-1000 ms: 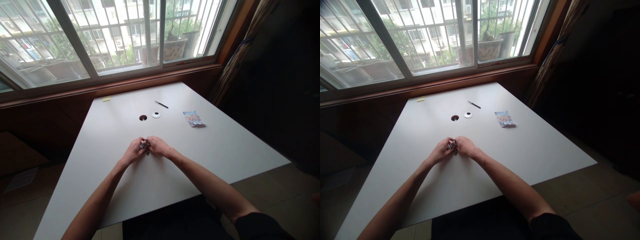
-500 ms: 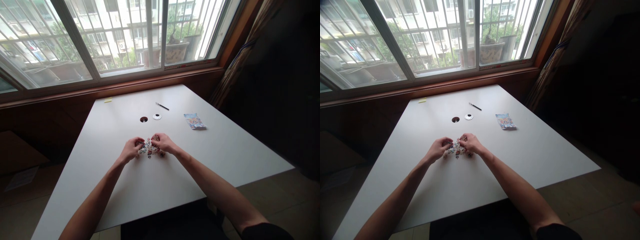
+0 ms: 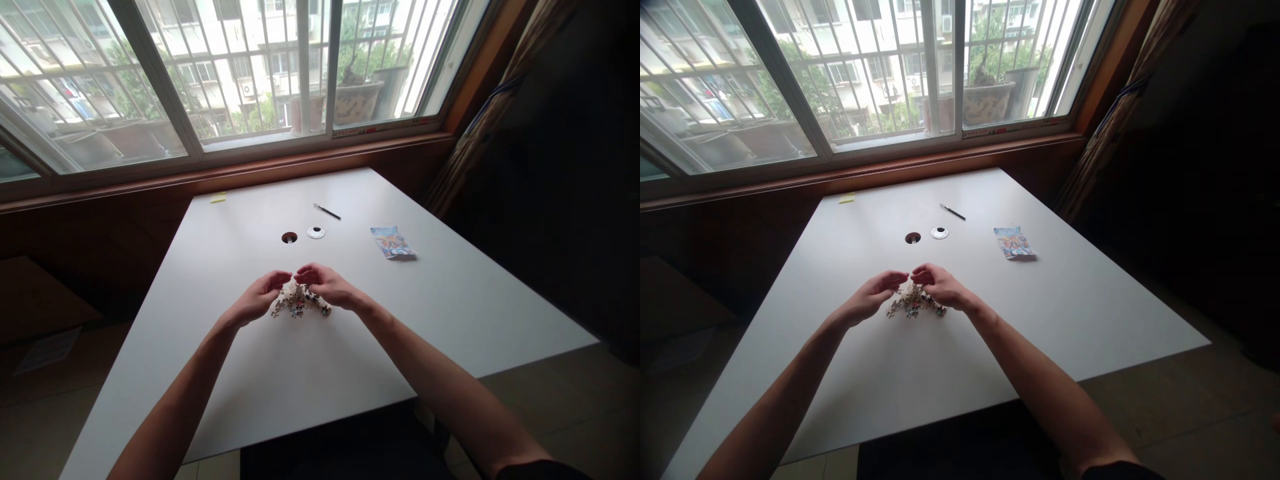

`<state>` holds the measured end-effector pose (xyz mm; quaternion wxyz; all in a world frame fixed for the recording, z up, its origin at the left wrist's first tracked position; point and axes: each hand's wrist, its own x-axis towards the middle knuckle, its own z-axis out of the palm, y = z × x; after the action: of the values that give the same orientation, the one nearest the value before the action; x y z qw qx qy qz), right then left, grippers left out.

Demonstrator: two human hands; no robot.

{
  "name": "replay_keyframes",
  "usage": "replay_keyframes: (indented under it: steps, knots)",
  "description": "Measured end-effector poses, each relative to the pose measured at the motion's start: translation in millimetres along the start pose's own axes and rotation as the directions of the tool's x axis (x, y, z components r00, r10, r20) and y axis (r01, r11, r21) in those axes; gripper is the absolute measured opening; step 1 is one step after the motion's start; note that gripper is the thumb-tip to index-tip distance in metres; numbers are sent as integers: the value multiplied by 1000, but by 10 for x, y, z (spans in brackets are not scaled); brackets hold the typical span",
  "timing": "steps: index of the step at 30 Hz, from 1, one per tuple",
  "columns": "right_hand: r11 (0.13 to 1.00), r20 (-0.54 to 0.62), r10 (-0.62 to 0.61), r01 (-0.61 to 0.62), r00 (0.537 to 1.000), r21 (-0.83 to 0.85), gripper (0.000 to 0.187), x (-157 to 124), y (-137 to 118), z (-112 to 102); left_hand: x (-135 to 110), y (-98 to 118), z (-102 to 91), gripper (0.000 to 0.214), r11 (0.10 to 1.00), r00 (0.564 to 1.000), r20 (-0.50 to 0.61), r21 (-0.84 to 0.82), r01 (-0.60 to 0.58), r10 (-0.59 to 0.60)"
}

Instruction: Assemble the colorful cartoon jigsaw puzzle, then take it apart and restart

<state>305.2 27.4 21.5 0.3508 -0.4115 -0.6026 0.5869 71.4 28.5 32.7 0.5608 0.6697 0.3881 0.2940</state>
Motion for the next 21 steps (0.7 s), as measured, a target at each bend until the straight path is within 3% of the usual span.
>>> replay_keyframes:
  steps: [3, 7, 9, 12, 14, 16, 19, 21]
  knots:
    - [983, 163, -50, 20, 985, 182, 57, -62, -21, -50, -81, -13, -67, 41, 992, 993, 72, 84, -98, 92]
    - [978, 234, -115, 68, 965, 197, 66, -125, -14, -124, -224, -74, -218, 65, 873, 982, 117, 451, -185, 148]
    - [991, 190, -126, 113, 974, 78, 63, -161, -11, -139, -267, -142, -294, 68, 798, 987, 112, 582, -157, 112]
    - [953, 106, -161, 182, 981, -242, 58, -259, -24, -155, -252, -258, -342, 61, 795, 992, 97, 595, -122, 81]
    - [848, 70, -168, 181, 983, -499, 59, -347, -31, -176, -193, -310, -315, 58, 816, 992, 89, 566, -121, 86]
    - [722, 46, -96, 101, 994, -684, 67, -418, -19, -193, -107, -319, -251, 57, 834, 991, 91, 537, -129, 95]
    - [630, 24, -2, 20, 1000, -777, 69, -427, 38, -159, 55, -260, -135, 72, 833, 986, 134, 531, -153, 96]
    - [622, 18, -23, 28, 1000, -782, 57, -361, 81, -85, 166, -199, -70, 82, 808, 980, 181, 564, -169, 78]
